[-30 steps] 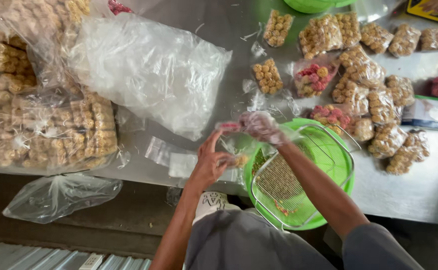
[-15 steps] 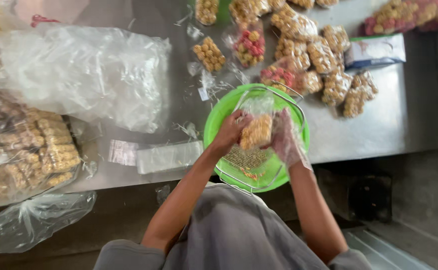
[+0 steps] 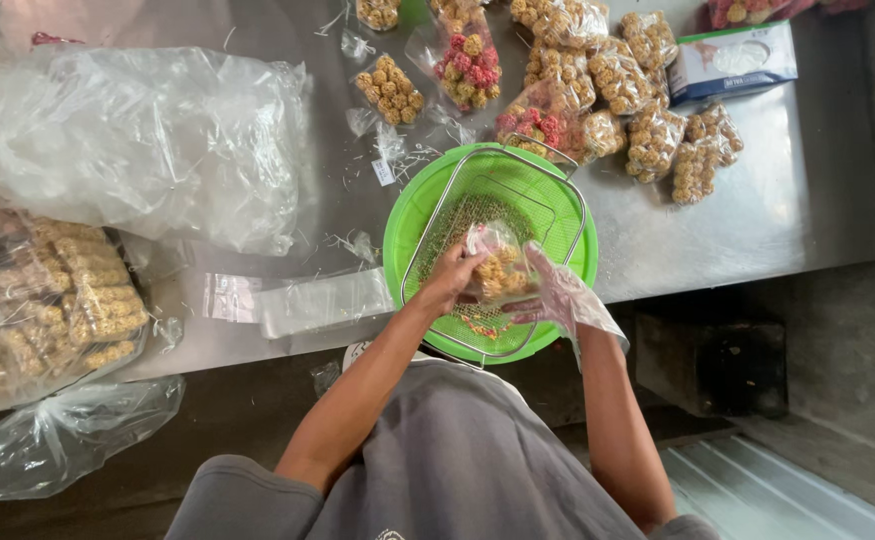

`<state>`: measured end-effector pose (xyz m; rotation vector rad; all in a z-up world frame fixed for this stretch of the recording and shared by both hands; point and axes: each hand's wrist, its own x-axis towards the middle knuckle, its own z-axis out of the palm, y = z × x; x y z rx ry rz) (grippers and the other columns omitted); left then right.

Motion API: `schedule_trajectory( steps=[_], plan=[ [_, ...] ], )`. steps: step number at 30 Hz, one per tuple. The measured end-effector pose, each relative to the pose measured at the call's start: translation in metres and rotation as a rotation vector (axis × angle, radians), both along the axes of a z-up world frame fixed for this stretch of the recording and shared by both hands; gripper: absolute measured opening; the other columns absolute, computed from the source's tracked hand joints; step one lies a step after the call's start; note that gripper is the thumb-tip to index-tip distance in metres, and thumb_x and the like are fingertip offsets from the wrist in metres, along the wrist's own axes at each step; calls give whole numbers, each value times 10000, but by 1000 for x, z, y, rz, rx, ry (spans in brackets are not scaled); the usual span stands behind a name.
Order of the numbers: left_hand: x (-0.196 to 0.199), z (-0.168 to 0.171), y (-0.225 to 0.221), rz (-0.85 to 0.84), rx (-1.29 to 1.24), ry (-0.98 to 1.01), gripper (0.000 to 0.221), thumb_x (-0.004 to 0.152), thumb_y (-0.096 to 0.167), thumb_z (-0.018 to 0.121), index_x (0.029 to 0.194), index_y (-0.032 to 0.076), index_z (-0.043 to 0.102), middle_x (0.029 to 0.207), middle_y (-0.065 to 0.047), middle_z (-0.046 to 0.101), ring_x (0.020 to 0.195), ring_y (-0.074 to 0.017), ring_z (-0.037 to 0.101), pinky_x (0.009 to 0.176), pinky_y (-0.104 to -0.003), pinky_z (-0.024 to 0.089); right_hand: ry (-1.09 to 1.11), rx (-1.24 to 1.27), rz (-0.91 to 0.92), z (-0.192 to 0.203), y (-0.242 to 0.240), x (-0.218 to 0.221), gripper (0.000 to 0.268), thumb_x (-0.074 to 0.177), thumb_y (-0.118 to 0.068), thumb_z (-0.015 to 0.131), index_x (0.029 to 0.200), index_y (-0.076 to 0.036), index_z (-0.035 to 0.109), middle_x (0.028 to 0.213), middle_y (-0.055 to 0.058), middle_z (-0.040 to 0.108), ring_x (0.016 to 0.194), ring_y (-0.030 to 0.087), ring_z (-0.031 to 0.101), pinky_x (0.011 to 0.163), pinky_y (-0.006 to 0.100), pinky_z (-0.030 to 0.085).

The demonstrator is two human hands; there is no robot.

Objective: The person places small, colorful, ball-shaped food items into clear plastic bags. They use a green strainer to hold the items while filling the bags and then set the filled bags on a metal table.

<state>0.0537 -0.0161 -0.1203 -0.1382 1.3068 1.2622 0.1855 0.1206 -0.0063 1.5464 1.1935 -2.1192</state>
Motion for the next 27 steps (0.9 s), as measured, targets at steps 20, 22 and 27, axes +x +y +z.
schedule_trajectory(
  steps=[20, 22, 27],
  plan=[
    [2, 62, -15, -70, 295, -63, 205, 936, 156, 684, 1072, 5, 658, 946, -89, 678, 740, -156, 681, 633, -364, 656, 57, 146, -145, 26, -2, 26, 289, 967, -282, 653, 1122, -39, 631, 816, 41, 683, 648, 150, 616, 561, 289, 501],
    [4, 59, -18, -88, 256, -83, 154, 937, 126, 685, 1005, -3, 638, 908, -40, 630, 766, -117, 662, 659, -380, 695, 93, 123, -174, -7, -6, 34, 267, 962, -230, 662, 1136, -30, 635, 849, 51, 688, 692, 156, 633, 599, 300, 523],
    [10, 50, -45, -291, 303, -29, 91, 908, 132, 649, 920, 42, 653, 874, -46, 665, 752, -129, 702, 641, -316, 607, 202, 185, -391, -97, 1, 55, 244, 950, -100, 686, 1172, -8, 645, 931, 76, 701, 800, 171, 673, 696, 329, 580]
  ],
)
